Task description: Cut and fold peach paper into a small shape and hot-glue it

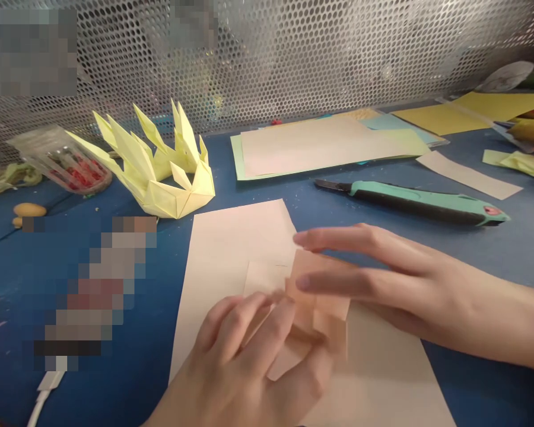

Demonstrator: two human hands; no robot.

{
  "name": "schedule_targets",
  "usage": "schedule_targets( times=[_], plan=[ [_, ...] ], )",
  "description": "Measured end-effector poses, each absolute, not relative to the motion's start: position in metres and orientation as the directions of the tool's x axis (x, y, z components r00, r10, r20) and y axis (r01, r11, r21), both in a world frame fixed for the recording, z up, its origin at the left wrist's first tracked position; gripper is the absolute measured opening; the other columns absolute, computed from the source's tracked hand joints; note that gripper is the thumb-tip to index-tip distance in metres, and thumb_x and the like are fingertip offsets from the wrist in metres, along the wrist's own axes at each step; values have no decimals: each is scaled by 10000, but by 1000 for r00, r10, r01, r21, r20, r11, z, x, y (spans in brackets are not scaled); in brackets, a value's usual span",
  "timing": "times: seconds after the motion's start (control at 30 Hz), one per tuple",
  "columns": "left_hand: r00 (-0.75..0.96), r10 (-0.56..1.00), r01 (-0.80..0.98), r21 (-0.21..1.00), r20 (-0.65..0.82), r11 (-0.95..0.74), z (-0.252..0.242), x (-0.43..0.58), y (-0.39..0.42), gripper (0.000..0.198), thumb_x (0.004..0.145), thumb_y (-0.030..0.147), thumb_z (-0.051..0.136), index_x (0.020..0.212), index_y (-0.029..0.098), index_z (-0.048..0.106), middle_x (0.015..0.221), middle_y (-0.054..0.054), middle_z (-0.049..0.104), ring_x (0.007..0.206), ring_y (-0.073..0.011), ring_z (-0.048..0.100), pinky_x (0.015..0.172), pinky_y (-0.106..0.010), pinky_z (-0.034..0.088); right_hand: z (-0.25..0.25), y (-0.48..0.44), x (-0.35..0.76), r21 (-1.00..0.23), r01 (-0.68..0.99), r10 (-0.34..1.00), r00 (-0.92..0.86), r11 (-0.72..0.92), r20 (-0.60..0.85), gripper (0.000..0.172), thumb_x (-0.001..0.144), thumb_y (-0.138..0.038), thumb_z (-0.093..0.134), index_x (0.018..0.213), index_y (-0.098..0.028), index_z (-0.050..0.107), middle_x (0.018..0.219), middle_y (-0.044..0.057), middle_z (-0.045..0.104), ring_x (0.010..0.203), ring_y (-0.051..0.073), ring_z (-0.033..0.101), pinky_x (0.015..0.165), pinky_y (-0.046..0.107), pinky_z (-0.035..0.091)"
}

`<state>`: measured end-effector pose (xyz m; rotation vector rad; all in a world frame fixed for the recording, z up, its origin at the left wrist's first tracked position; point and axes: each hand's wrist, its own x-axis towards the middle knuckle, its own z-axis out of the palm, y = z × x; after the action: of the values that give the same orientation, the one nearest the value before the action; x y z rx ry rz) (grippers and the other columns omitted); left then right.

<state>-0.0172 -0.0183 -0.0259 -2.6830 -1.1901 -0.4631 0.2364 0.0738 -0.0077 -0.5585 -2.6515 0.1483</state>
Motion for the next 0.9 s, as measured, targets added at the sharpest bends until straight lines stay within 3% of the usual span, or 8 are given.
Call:
schedule_targets(
  times=[0.1,0.23,0.3,0.33,0.43,0.57,0.7,0.9],
  plan=[
    [626,671,737,-18,398,-676,-32,-16,-18,336,1062,167,365,1220,317,621,1339,3,693,1358,-213,485,1149,-387,321,1,83,242,-122,187,218,-913,975,345,289,1101,-151,359,1298,-186,568,1395,91,605,1221,166,554,1021,310,445],
    [656,623,686,9,425,-728,-31,-22,-10,295,1091,324,357,1172,231,624,1418,-22,658,1390,-220,470,1179,-369,278,8,84,241,-72,187,201,-902,980,383,311,1102,-149,368,1008,-170,664,957,31,721,793,143,554,741,306,426],
    [687,603,634,72,404,-770,-25,-25,-3,399,1073,490,399,1218,186,613,1430,-62,651,1420,-227,462,1195,-368,287,8,79,240,-65,174,186,-901,983,393,371,1108,-158,355,902,-186,663,809,1,697,703,139,513,686,329,381],
    [682,642,636,149,351,-757,-21,-26,0,378,1066,477,447,1250,184,601,1430,-54,653,1439,-214,457,1203,-365,303,8,77,239,-92,163,186,-900,982,395,382,1112,-168,351,889,-194,660,799,-10,705,709,139,515,695,334,374],
    [650,717,626,356,252,-694,-9,-26,6,211,1053,233,496,1232,223,608,1387,-15,683,1421,-147,505,1189,-323,375,6,72,237,-292,105,219,-894,951,392,311,1108,-252,410,964,-229,684,949,-35,767,858,138,582,816,325,403],
    [615,746,606,454,254,-654,-6,-23,10,212,1059,136,458,1024,245,636,1309,13,726,1388,-111,541,1161,-294,433,5,74,232,-648,100,267,-950,755,164,154,1017,-258,619,949,-237,755,1012,-5,761,949,135,673,908,295,480],
    [617,694,560,413,371,-719,-15,-24,10,228,1027,93,502,957,204,688,1231,-32,730,1246,-146,631,1085,-269,505,4,75,226,-824,177,337,-941,538,18,106,949,-264,718,890,-257,806,914,7,739,887,141,690,818,277,516],
    [757,461,474,97,463,-875,-22,-31,5,363,962,-35,409,1013,121,733,990,-40,762,1027,-169,698,1127,-276,492,-5,67,222,-829,240,477,-878,505,37,32,909,-259,768,886,-241,754,848,-36,747,850,127,662,792,267,474]
  ],
)
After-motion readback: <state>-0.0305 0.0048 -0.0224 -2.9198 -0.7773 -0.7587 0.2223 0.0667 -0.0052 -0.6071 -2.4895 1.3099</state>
